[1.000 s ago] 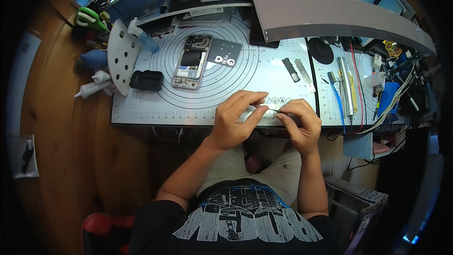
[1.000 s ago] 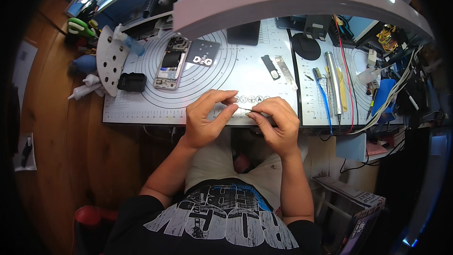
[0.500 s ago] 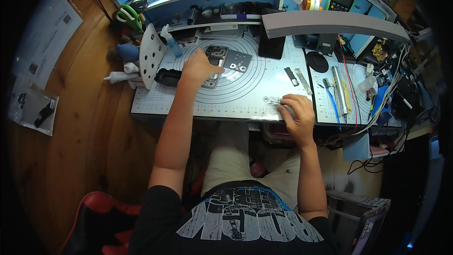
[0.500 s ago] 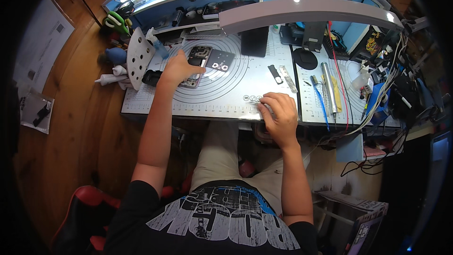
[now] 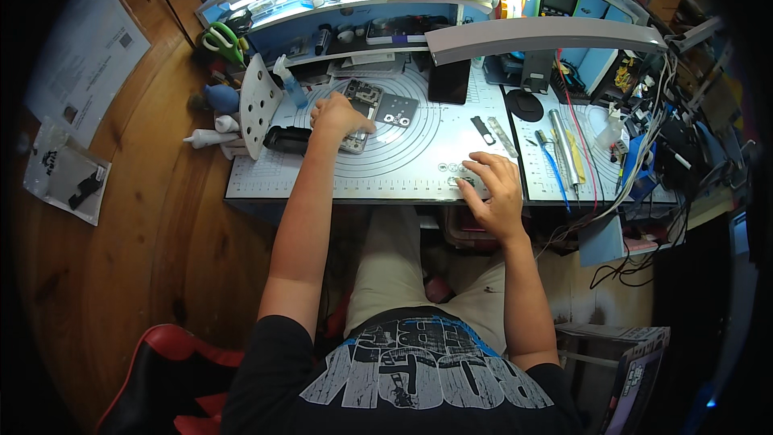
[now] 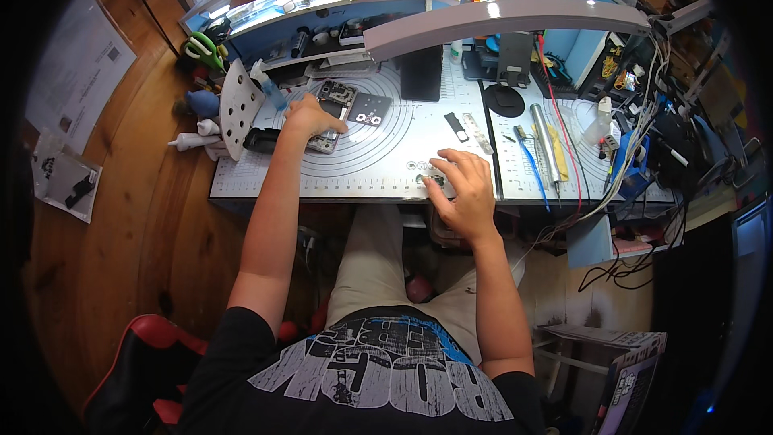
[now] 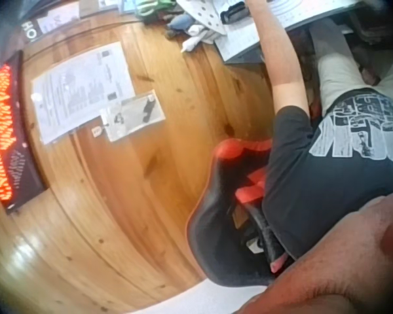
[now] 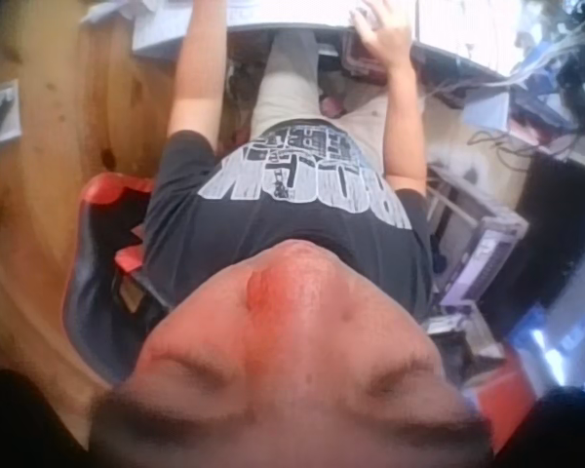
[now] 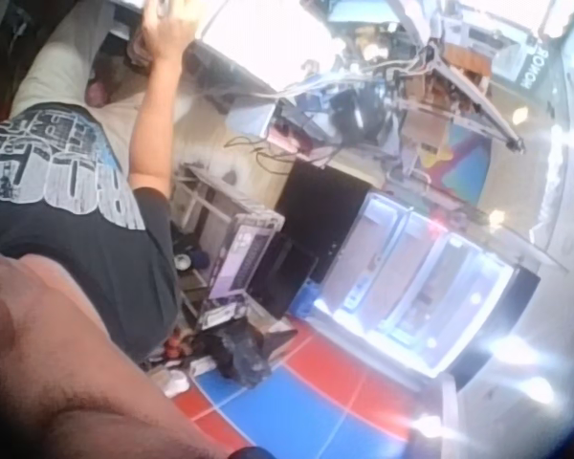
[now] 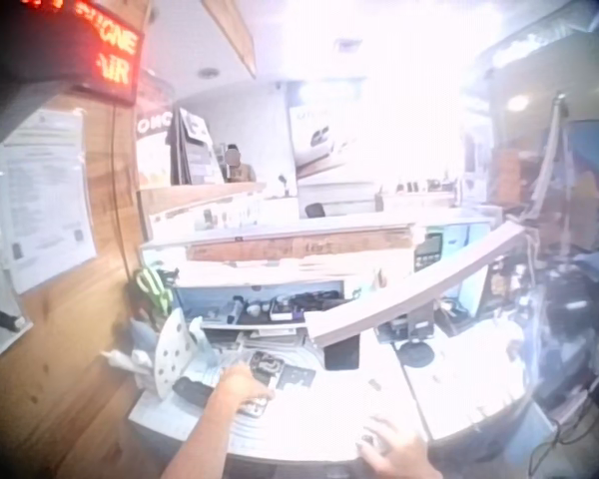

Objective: The person removes a small internal component from a phone with tweezers, cleans it with a brush and liquid, and then reinstalls the component into the phone chassis.

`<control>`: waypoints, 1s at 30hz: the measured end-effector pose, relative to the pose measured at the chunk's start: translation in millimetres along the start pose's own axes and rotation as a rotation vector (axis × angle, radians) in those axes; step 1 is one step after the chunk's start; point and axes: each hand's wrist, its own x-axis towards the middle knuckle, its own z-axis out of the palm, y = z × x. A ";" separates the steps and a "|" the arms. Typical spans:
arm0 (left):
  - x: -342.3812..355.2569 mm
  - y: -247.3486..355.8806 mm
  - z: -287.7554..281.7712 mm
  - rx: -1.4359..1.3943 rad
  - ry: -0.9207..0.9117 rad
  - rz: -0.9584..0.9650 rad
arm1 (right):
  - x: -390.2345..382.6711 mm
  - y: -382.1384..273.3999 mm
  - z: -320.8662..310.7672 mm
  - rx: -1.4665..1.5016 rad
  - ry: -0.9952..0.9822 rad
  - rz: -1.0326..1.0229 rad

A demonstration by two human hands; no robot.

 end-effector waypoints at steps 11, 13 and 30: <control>2.7 -50.0 1.7 -1.078 -0.089 0.181 | 3.0 -29.7 -0.1 -0.070 0.220 -0.082; -47.3 -32.3 6.1 -1.513 -0.048 0.229 | -12.4 -56.3 3.3 0.365 0.321 0.156; -208.2 -68.5 57.2 -2.090 -1.230 0.562 | -7.9 -65.9 -101.0 1.190 -0.208 0.653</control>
